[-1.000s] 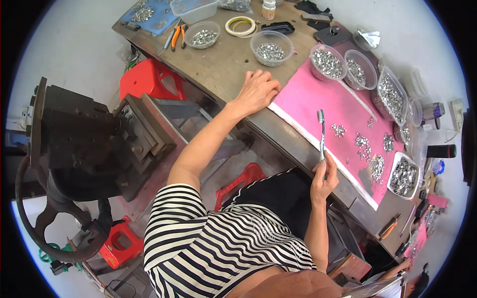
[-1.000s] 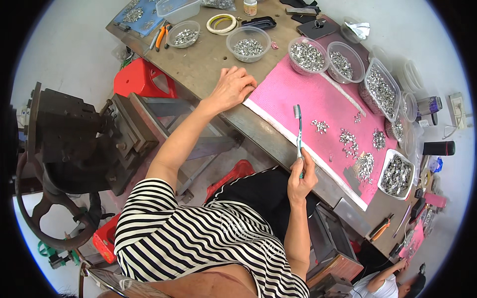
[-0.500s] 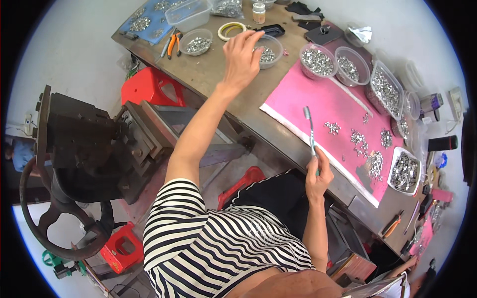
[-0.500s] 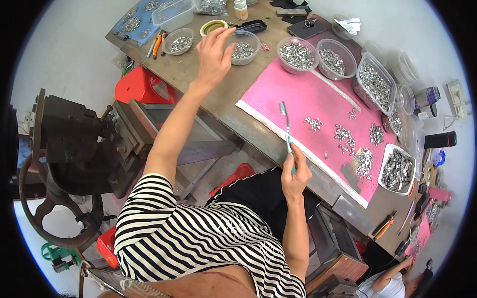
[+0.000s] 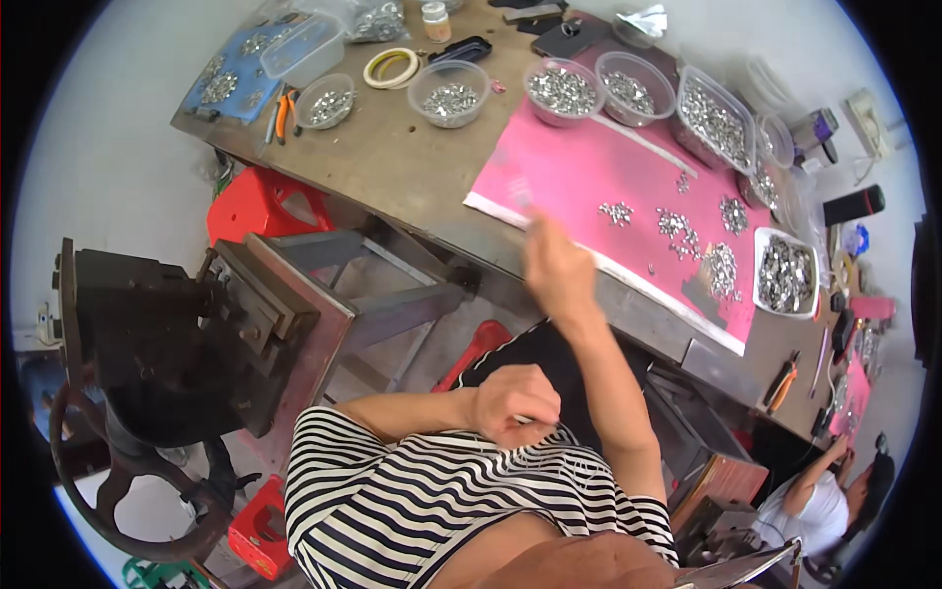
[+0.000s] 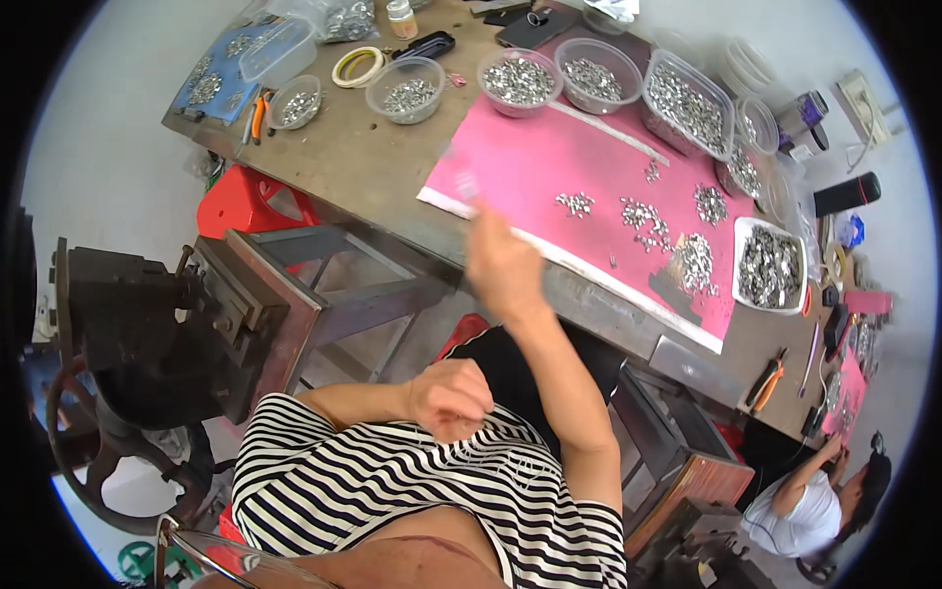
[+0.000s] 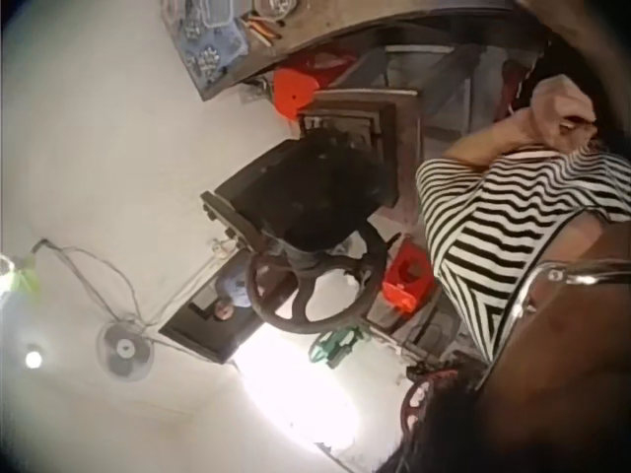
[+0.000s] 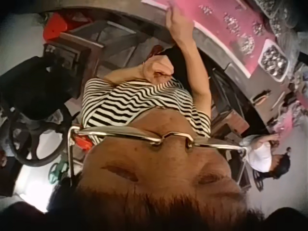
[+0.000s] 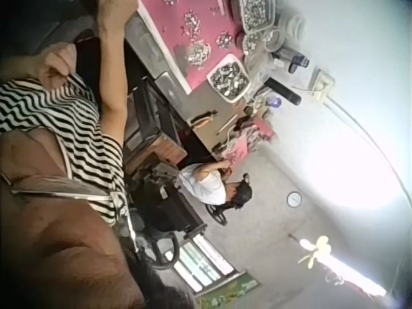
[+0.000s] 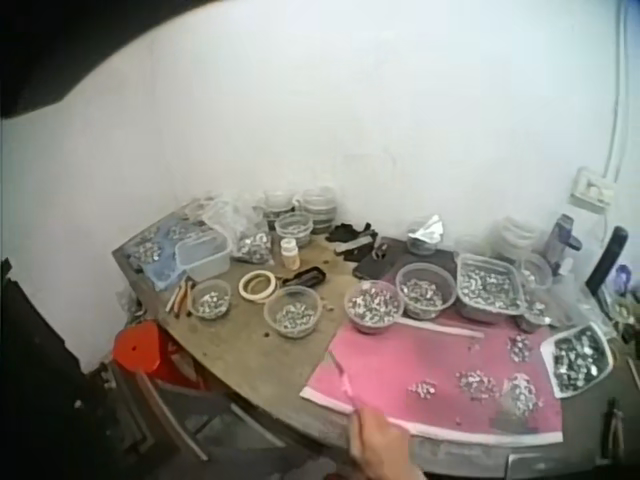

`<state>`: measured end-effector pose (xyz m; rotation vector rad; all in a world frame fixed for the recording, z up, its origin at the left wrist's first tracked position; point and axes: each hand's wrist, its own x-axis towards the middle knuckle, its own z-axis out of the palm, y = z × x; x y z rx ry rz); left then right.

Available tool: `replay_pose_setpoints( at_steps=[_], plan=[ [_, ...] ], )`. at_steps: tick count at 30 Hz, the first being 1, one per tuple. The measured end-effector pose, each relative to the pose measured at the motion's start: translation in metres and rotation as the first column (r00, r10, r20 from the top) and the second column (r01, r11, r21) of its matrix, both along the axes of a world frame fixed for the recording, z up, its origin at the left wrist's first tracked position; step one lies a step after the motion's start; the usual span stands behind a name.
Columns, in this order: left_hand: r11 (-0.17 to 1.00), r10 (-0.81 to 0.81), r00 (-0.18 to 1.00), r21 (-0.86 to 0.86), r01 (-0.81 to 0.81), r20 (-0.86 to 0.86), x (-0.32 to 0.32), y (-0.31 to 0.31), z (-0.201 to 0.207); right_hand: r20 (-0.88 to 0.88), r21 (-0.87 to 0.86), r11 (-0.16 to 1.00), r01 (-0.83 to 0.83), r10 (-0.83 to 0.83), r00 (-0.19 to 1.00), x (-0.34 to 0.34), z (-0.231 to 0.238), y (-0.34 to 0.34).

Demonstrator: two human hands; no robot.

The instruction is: The person cleans and sorts small metal pieces on a mat using a toothbrush and hands, places pieces into plastic containers, and presses metal components using a hand-crank press machine.

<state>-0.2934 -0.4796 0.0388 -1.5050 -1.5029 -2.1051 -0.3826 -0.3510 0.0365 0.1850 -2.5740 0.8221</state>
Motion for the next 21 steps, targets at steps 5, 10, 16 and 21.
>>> replay_pose_setpoints(
  at_steps=[5,10,16,21],
  plan=[
    [0.988,-0.149,0.989,0.037,0.150,-0.016,0.009,0.014,-0.002,-0.175,-0.037,0.906,-0.422,0.410,0.895,0.044,-0.001,0.012],
    [0.962,-0.264,0.963,0.057,0.266,-0.045,0.015,0.022,0.001,-0.027,-0.044,0.997,-0.058,0.057,0.998,0.069,-0.016,0.024],
    [0.961,-0.272,0.961,0.047,0.274,-0.052,0.022,0.035,0.002,0.006,-0.391,0.910,-0.141,0.156,0.988,0.092,-0.005,0.024],
    [0.962,-0.271,0.963,0.012,0.271,-0.008,0.026,0.040,0.000,0.048,-0.293,0.907,0.302,-0.302,0.952,0.126,-0.031,0.069]
  ],
)
